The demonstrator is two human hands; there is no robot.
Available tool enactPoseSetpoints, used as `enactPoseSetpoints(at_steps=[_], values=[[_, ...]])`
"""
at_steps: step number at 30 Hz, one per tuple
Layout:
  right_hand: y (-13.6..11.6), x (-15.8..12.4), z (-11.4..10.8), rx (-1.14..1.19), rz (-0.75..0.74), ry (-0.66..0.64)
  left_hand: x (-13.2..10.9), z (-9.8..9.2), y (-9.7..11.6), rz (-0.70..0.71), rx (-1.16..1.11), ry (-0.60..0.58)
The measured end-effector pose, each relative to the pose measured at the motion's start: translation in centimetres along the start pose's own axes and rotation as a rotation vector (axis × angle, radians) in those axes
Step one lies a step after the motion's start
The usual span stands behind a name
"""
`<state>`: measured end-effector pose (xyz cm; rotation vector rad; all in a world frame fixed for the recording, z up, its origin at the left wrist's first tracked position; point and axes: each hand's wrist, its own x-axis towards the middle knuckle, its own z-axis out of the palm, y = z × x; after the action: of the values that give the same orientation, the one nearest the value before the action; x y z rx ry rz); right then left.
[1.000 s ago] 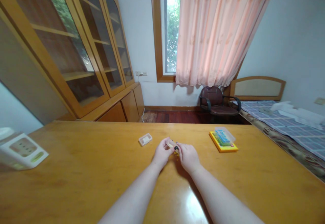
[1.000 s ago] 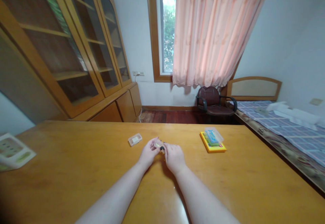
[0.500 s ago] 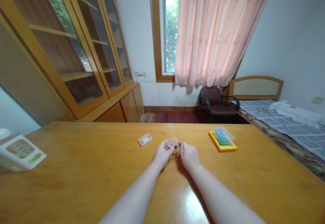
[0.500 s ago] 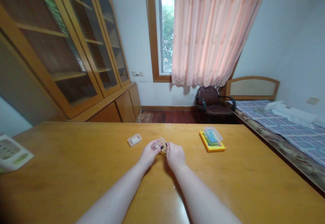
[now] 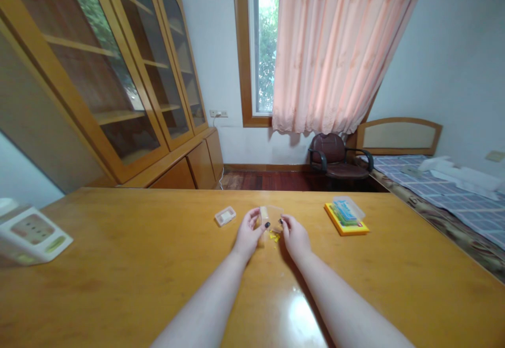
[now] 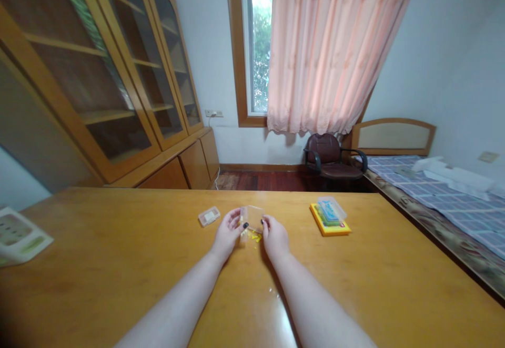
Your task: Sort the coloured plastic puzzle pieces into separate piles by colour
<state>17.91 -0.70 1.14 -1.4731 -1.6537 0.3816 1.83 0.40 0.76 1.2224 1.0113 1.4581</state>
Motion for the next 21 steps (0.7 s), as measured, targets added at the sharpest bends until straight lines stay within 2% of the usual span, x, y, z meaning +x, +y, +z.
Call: enactPoseSetpoints(at_steps=[4, 10, 15, 21], values=[[0.7, 0.3, 0.3, 0.045, 0.068, -0.006, -0.5, -0.2, 0.2, 0.108, 0.208, -0.036], [1.6, 0.6, 0.5, 0.091, 0.102, 0.016, -1.3, 0.0, 1.6, 0.178, 0.448, -0.118], [1.7, 0.6, 0.6, 0.119, 0.116, 0.026, -1.5, 0.1, 2.4, 0.215, 0.524, -0.186], [1.7, 0.7, 0.5, 0.158, 0.129, -0.010, -1.6, -0.1, 2.2, 0.265, 0.568, -0.223]])
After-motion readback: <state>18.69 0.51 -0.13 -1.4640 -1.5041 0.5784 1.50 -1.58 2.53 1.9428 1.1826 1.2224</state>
